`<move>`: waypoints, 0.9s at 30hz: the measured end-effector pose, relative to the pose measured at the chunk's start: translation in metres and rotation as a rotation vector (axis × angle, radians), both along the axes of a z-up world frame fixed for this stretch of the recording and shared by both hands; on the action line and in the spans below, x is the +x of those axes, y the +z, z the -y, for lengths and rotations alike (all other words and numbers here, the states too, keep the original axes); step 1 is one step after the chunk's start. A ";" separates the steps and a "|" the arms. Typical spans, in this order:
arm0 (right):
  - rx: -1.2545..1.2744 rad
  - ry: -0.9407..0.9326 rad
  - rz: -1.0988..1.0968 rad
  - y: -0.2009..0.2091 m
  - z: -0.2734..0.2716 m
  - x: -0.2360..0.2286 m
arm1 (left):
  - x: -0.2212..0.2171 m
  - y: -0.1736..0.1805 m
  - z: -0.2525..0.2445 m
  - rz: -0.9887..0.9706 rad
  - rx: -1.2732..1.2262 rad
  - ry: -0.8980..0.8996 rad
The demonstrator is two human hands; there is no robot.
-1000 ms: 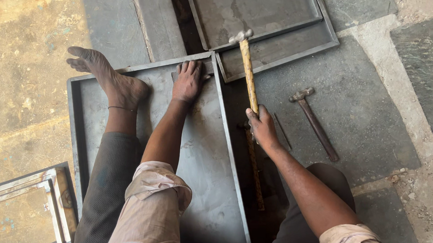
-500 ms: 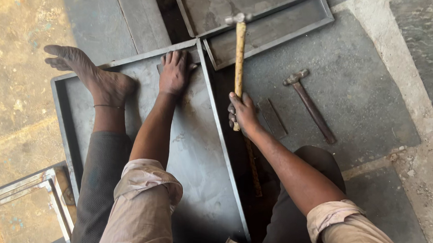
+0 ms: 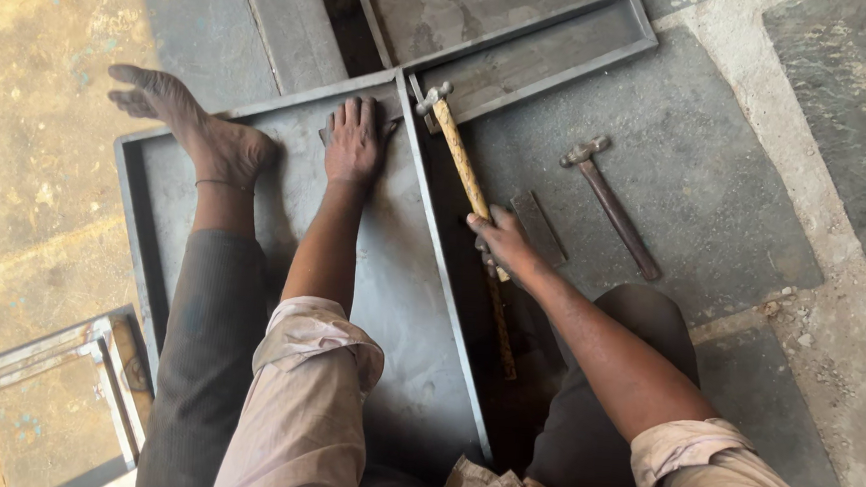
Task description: The person assembles a rectangular metal frame by hammering metal strips into place along the edges. They use a hammer and a metal file to secure and smooth the joints while sitting on the floor.
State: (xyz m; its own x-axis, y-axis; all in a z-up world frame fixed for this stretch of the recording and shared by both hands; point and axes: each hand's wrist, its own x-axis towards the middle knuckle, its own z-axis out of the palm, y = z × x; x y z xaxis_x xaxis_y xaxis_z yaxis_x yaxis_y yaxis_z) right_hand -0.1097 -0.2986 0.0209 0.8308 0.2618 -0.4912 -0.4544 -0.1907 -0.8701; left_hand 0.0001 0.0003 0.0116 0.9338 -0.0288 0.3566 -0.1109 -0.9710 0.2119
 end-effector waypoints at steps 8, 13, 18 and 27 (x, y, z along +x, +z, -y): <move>-0.430 0.010 0.748 -0.025 0.069 -0.023 | -0.118 -0.001 0.016 -0.050 -0.046 0.155; -0.515 0.013 0.471 -0.041 0.112 -0.073 | -0.236 -0.023 0.051 -0.080 -0.073 0.213; -0.514 -0.029 0.310 -0.030 0.121 -0.085 | -0.269 -0.025 0.060 0.018 -0.003 0.292; -0.651 0.429 0.344 -0.012 0.068 -0.181 | -0.304 -0.036 0.072 -0.100 -0.026 0.329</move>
